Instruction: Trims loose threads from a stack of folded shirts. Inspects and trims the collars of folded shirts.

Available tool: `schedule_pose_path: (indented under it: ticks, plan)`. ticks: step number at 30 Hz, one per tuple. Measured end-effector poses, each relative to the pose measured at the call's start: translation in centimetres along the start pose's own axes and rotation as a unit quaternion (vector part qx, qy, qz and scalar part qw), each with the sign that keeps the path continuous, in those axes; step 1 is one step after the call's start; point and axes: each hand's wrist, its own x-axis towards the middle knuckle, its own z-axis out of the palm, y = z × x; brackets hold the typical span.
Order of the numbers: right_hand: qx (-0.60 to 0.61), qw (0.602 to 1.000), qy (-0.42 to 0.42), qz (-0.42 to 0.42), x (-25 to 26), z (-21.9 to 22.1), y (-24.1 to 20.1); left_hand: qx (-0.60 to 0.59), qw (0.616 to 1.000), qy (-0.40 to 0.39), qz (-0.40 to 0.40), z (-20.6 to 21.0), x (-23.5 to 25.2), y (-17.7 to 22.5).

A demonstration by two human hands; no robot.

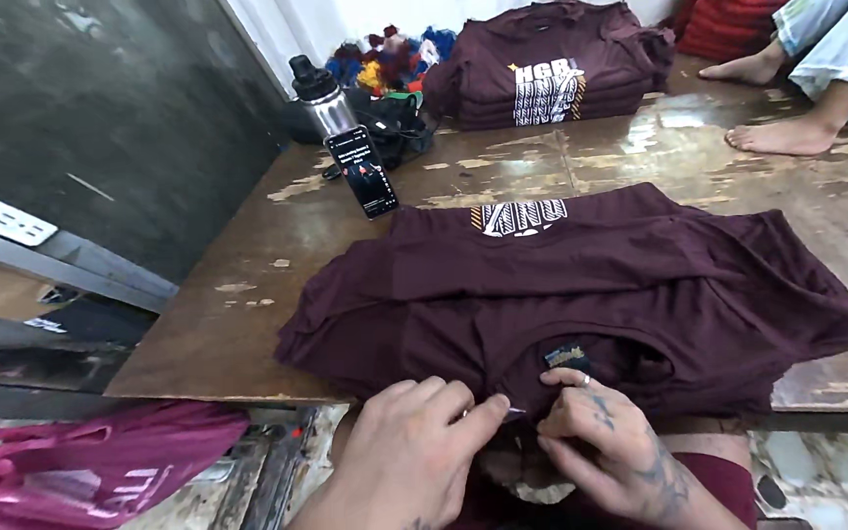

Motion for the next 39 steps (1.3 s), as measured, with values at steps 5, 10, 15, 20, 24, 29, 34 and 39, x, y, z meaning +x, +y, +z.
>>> schedule_pose_path:
  ticks: [5, 10, 15, 20, 24, 29, 34, 39]
  plan:
    - [-0.011, 0.999, 0.028, -0.014, -1.4, 0.7, 0.6, 0.052, 0.998, -0.026, 0.017, -0.4, 0.3, 0.7]
    - [0.052, 0.997, 0.004, -0.054, -1.2, 0.8, 0.0, 0.037, 0.999, -0.011, -0.022, 0.3, -0.2, 0.3]
    - [-0.025, 0.997, 0.006, -0.069, -1.8, 0.5, 1.2, -0.096, 0.975, 0.052, -0.194, 1.8, -2.5, -2.0]
    - [-0.083, 0.996, -0.033, 0.006, 2.4, 1.0, 1.9, -0.117, 0.948, 0.154, -0.252, 3.4, -3.2, -3.2]
    - [0.017, 0.997, -0.070, -0.010, 2.7, 0.1, 2.9, -0.179, 0.927, 0.186, -0.273, 4.0, -2.9, -3.7]
    - [-0.031, 0.996, -0.088, -0.013, 2.7, 0.6, 3.0, -0.190, 0.928, 0.176, -0.266, 4.2, -3.0, -4.2]
    - [-0.144, 0.985, -0.087, -0.028, 2.6, 2.2, 2.7, -0.166, 0.926, 0.155, -0.300, 3.9, -3.1, -3.9]
    - [-0.098, 0.990, 0.013, -0.103, -0.3, 2.6, 2.8, -0.137, 0.924, 0.130, -0.332, 3.1, -2.7, -3.0]
